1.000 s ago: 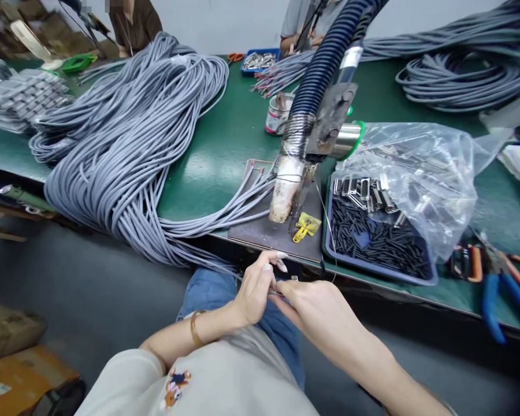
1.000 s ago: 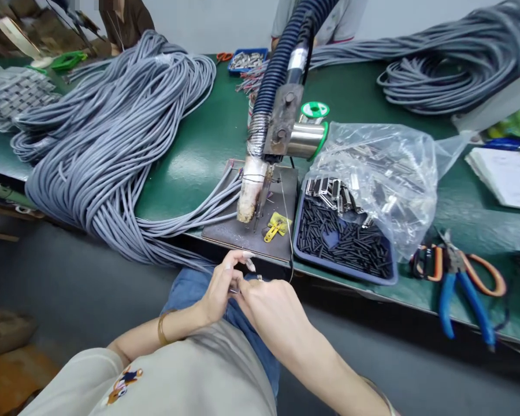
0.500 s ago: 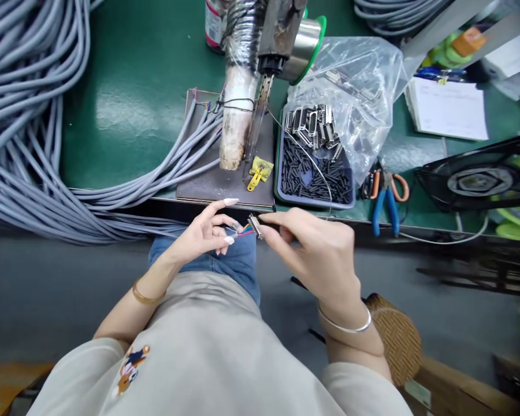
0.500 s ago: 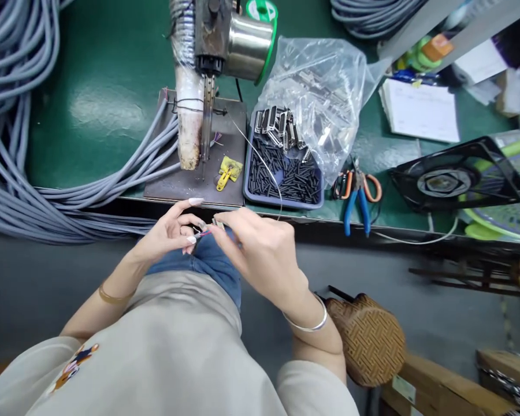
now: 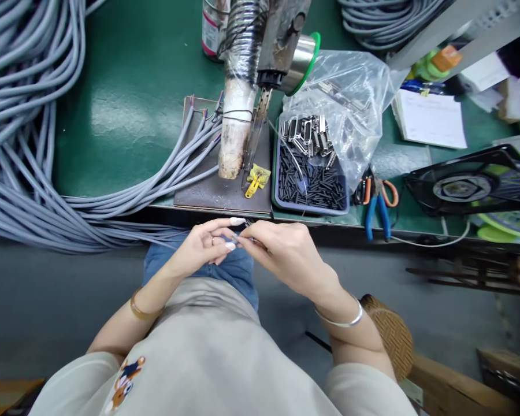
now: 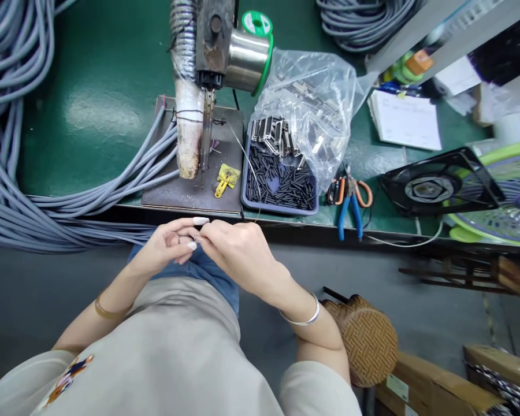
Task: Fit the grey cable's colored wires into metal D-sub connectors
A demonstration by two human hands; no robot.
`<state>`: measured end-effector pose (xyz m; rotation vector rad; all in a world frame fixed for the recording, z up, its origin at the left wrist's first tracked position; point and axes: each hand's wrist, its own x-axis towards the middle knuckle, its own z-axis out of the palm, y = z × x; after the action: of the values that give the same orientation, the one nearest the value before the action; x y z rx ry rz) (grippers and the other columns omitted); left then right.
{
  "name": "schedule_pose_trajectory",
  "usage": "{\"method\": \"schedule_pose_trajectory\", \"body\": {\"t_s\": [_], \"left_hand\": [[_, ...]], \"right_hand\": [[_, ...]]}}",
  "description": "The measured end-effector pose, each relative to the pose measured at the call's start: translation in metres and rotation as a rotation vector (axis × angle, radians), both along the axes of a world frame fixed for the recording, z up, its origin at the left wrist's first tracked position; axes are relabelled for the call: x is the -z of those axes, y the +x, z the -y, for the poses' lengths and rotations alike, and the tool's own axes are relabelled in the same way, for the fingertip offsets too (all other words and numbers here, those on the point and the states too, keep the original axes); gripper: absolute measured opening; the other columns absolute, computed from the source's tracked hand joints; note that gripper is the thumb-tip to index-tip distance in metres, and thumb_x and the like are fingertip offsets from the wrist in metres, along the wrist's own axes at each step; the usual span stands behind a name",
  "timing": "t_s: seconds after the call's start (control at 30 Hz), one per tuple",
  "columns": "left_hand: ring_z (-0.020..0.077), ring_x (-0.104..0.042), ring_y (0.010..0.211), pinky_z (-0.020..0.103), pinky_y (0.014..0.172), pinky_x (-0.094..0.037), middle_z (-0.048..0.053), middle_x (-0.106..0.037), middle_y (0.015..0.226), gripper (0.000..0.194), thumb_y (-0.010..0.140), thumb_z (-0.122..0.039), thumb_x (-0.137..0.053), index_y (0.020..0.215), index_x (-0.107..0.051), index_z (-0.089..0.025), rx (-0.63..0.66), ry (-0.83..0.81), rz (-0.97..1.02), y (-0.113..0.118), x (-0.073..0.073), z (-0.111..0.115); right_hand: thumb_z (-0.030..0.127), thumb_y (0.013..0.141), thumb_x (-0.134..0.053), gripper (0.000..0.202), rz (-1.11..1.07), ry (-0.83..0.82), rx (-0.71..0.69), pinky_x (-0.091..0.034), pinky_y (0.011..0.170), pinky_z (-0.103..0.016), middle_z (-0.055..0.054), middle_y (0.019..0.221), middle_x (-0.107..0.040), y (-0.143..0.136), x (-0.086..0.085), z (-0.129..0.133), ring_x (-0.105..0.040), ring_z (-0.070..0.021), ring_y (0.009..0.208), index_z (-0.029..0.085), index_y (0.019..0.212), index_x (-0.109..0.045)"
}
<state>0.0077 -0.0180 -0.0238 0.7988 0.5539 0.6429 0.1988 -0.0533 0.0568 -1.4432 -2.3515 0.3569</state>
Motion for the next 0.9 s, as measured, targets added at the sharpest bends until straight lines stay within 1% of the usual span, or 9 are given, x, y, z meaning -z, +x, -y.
{"method": "schedule_pose_trajectory", "body": {"t_s": [0.13, 0.23, 0.3, 0.37, 0.43, 0.53, 0.63, 0.8, 0.9], "left_hand": [[0.0019, -0.047, 0.044, 0.014, 0.04, -0.035, 0.007, -0.076, 0.078, 0.019, 0.076, -0.023, -0.086, 0.093, -0.083, -0.018, -0.126, -0.001, 0.053, -0.001, -0.006, -0.007], [0.0018, -0.041, 0.04, 0.014, 0.036, -0.029, 0.005, -0.074, 0.07, 0.012, 0.075, -0.025, -0.086, 0.084, -0.083, -0.019, -0.176, 0.041, 0.022, -0.003, -0.013, -0.014], [0.003, -0.043, 0.041, 0.015, 0.037, -0.029, 0.004, -0.072, 0.066, 0.009, 0.076, -0.024, -0.086, 0.082, -0.082, -0.019, -0.169, 0.12, -0.027, -0.004, -0.023, -0.018], [0.006, -0.052, 0.048, 0.016, 0.041, -0.035, 0.006, -0.073, 0.07, 0.004, 0.078, -0.021, -0.083, 0.08, -0.082, -0.017, -0.091, 0.275, -0.097, -0.004, -0.038, -0.022], [0.0091, -0.059, 0.058, 0.018, 0.05, -0.044, 0.006, -0.074, 0.073, 0.002, 0.08, -0.018, -0.08, 0.079, -0.081, -0.016, 0.048, 0.463, -0.159, -0.002, -0.055, -0.023], [0.0078, -0.055, 0.052, 0.018, 0.049, -0.044, 0.003, -0.068, 0.066, 0.008, 0.085, -0.021, -0.075, 0.083, -0.078, -0.015, 0.208, 0.47, -0.17, 0.007, -0.069, -0.02], [0.0054, -0.047, 0.044, 0.017, 0.042, -0.037, 0.001, -0.064, 0.061, 0.014, 0.084, -0.026, -0.074, 0.086, -0.076, -0.013, 0.161, 0.308, -0.2, 0.019, -0.061, -0.015], [0.008, -0.058, 0.057, 0.016, 0.052, -0.045, 0.002, -0.067, 0.066, 0.015, 0.073, -0.024, -0.082, 0.077, -0.074, -0.012, -0.311, 0.234, -0.385, 0.015, -0.027, -0.013], [0.0039, -0.047, 0.047, 0.014, 0.043, -0.033, 0.0, -0.064, 0.061, 0.016, 0.072, -0.025, -0.083, 0.077, -0.074, -0.012, -0.435, 0.172, -0.417, 0.003, -0.017, -0.016]], "right_hand": [[0.024, 0.1, -0.061, 0.011, -0.106, 0.212, 0.142, -0.04, 0.057, -0.024, 0.002, 0.077, -0.075, 0.015, -0.016, 0.014, -0.058, -0.0078, 0.055, 0.021, 0.094, -0.07], [0.027, 0.099, -0.062, 0.01, -0.018, 0.334, 0.394, -0.039, 0.059, -0.026, 0.0, 0.08, -0.074, 0.042, -0.024, 0.014, -0.06, -0.0106, 0.061, 0.021, 0.098, -0.07], [0.033, 0.102, -0.055, 0.019, 0.101, 0.319, 0.538, -0.038, 0.061, -0.029, -0.002, 0.079, -0.071, 0.064, -0.02, 0.007, -0.062, -0.0139, 0.066, 0.021, 0.098, -0.07], [0.034, 0.105, -0.047, 0.03, 0.219, 0.266, 0.639, -0.035, 0.062, -0.031, -0.005, 0.079, -0.07, 0.086, -0.008, -0.007, -0.062, -0.017, 0.07, 0.02, 0.09, -0.068], [0.031, 0.103, -0.049, 0.028, 0.299, 0.192, 0.678, -0.033, 0.062, -0.032, -0.006, 0.082, -0.071, 0.102, 0.007, -0.023, -0.062, -0.0192, 0.073, 0.02, 0.086, -0.067], [0.029, 0.098, -0.057, 0.016, 0.327, 0.114, 0.742, -0.035, 0.066, -0.033, -0.008, 0.091, -0.072, 0.116, 0.025, -0.047, -0.064, -0.023, 0.08, 0.02, 0.088, -0.067], [0.028, 0.093, -0.064, 0.009, 0.249, 0.058, 0.743, -0.04, 0.072, -0.035, -0.009, 0.097, -0.073, 0.121, 0.032, -0.065, -0.065, -0.0256, 0.088, 0.02, 0.092, -0.068], [0.021, 0.088, -0.065, 0.004, 0.16, 0.001, 0.683, -0.042, 0.076, -0.035, -0.006, 0.09, -0.072, 0.124, 0.033, -0.071, -0.065, -0.0246, 0.086, 0.021, 0.084, -0.066], [0.022, 0.089, -0.061, 0.006, 0.172, 0.033, 0.676, -0.041, 0.075, -0.035, -0.007, 0.093, -0.072, 0.122, 0.033, -0.063, -0.064, -0.0244, 0.087, 0.021, 0.085, -0.065]]}}
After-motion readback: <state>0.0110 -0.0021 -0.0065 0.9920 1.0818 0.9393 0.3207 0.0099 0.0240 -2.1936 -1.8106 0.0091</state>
